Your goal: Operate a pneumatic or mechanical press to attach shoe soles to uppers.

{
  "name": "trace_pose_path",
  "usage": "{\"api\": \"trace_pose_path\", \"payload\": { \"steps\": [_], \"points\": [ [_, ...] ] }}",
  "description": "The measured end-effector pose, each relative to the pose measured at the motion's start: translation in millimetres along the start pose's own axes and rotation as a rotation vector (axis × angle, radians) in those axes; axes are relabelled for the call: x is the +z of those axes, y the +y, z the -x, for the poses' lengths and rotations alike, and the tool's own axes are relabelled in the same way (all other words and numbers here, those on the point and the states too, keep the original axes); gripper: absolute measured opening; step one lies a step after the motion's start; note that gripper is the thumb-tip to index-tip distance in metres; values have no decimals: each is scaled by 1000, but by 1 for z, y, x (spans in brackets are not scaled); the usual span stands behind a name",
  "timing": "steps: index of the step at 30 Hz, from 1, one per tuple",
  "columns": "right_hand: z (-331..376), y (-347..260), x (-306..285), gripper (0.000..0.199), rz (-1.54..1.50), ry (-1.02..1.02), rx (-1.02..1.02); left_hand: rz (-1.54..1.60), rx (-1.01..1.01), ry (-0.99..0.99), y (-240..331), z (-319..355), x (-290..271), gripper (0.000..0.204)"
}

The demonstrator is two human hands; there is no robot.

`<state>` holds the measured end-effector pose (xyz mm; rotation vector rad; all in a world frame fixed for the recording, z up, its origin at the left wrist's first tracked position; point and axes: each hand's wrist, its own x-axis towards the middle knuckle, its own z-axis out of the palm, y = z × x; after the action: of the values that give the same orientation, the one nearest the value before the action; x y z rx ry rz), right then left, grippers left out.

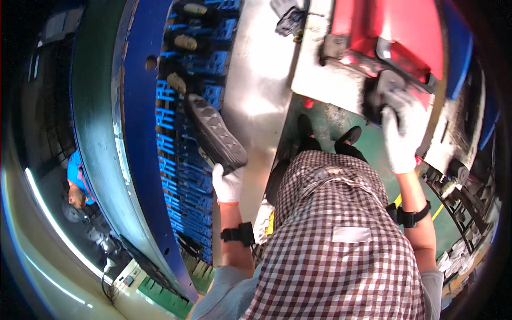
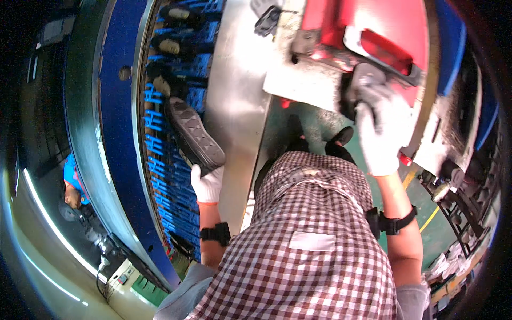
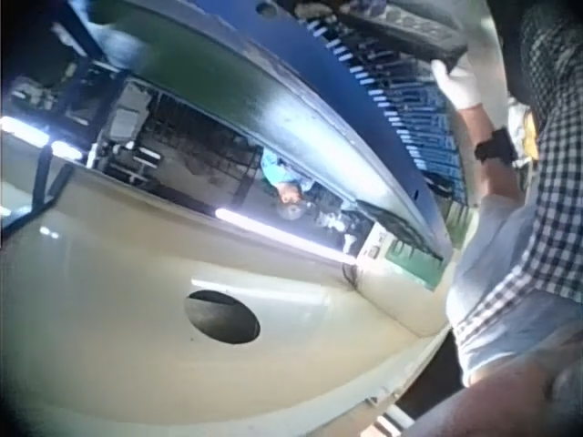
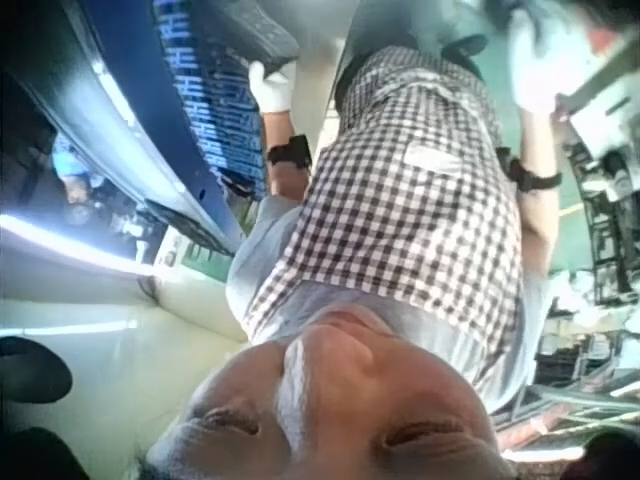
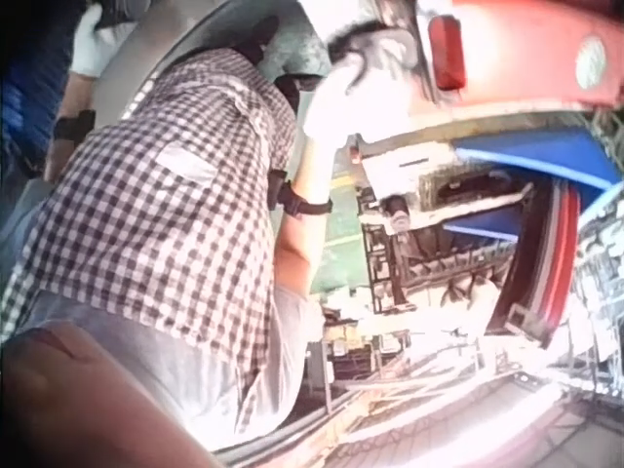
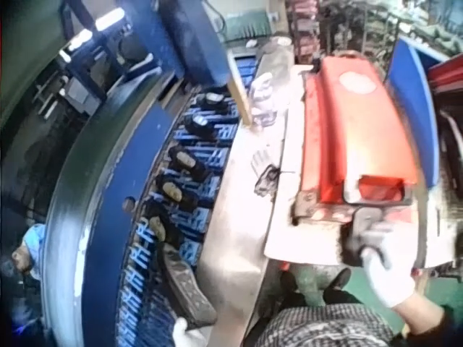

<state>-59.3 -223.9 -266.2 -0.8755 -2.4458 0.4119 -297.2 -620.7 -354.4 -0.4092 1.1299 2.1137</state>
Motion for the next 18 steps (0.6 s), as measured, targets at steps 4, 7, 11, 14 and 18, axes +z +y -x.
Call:
{"api": "trace_pose_path", "payload": {
  "steps": [4, 7, 11, 14, 18],
  "points": [
    [9, -15, -21, 53, -346, -280, 29, -76, -317, -366, -39, 4, 82, 85],
    [27, 2, -43, 119, -668, -610, 93, -293, -407, -477, -82, 23, 186, 86],
    [58, 45, -99, 121, -872, -202, 368, -1082, -318, -904, -142, 45, 322, 87],
    [69, 84, -149, 101, -871, 39, 651, -1271, 61, -1106, -179, 59, 372, 96],
    [65, 149, -191, 93, -796, 419, 650, -1007, 35, -1135, -173, 86, 451, 94]
  ]
}}
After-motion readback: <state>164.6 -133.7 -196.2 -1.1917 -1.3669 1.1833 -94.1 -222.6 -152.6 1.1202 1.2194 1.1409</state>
